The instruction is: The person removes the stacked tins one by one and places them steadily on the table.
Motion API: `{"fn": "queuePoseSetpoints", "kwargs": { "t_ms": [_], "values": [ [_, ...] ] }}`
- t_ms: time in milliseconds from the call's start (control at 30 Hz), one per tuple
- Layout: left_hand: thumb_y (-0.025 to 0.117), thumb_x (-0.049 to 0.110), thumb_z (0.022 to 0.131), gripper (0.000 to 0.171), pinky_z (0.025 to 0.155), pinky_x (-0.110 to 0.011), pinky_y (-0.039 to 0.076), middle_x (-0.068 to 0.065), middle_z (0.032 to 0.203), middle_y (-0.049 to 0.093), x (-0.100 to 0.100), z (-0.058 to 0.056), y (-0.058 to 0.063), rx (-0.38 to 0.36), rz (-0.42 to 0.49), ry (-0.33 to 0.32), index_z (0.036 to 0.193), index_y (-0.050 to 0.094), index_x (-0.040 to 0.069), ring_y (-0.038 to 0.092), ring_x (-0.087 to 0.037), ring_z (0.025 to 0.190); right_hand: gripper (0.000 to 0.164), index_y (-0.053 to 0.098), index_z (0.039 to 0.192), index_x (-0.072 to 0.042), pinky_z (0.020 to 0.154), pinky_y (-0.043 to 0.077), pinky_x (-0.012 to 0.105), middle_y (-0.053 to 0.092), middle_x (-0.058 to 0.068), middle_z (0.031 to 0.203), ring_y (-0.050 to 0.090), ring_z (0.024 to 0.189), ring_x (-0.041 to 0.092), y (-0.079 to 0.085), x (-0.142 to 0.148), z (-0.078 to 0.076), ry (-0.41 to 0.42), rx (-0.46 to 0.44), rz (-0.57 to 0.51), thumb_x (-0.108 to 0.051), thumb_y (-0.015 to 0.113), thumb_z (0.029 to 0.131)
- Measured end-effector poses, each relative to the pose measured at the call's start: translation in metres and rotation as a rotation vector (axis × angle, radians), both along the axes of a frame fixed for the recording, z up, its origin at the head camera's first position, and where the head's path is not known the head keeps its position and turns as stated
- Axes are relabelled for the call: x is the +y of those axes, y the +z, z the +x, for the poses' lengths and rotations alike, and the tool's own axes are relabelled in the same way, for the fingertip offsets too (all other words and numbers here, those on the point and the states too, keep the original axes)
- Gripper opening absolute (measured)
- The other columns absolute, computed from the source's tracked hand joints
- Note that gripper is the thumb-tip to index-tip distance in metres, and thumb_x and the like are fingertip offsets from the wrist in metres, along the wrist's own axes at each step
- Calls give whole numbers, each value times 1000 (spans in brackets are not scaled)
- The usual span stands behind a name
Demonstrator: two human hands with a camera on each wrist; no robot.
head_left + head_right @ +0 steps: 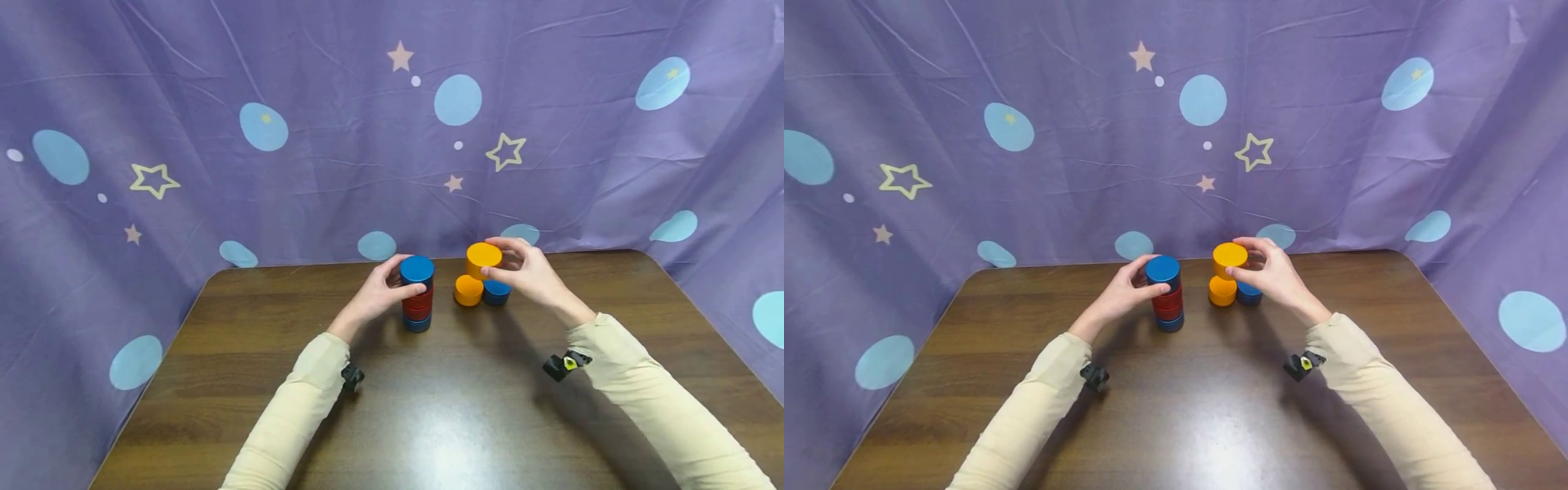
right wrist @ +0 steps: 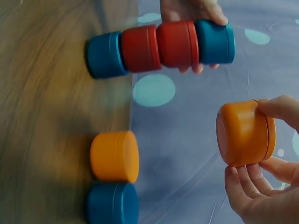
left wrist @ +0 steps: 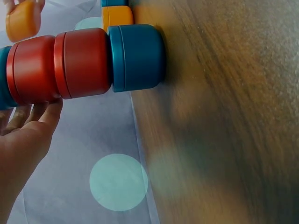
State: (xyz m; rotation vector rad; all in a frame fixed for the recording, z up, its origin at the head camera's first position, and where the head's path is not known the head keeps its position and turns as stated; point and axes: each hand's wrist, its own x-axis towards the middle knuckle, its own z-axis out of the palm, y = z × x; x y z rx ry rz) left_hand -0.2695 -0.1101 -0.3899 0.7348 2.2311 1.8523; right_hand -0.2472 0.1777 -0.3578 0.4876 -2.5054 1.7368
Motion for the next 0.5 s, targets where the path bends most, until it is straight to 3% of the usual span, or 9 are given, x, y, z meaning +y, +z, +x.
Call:
{"fn": "queuePoseSetpoints", "kwargs": {
  "t_ms": [500],
  "values": [
    [71,3,87,46,94,-36,48,-14,116,63,-1,-1,-2,36,-2,-9,129,52,3,61,-24,106,56,50,132,9,82,47,13,47,25,123,57,108,40,-20,27,0,-113,27,88,-6,75,84]
  ]
}}
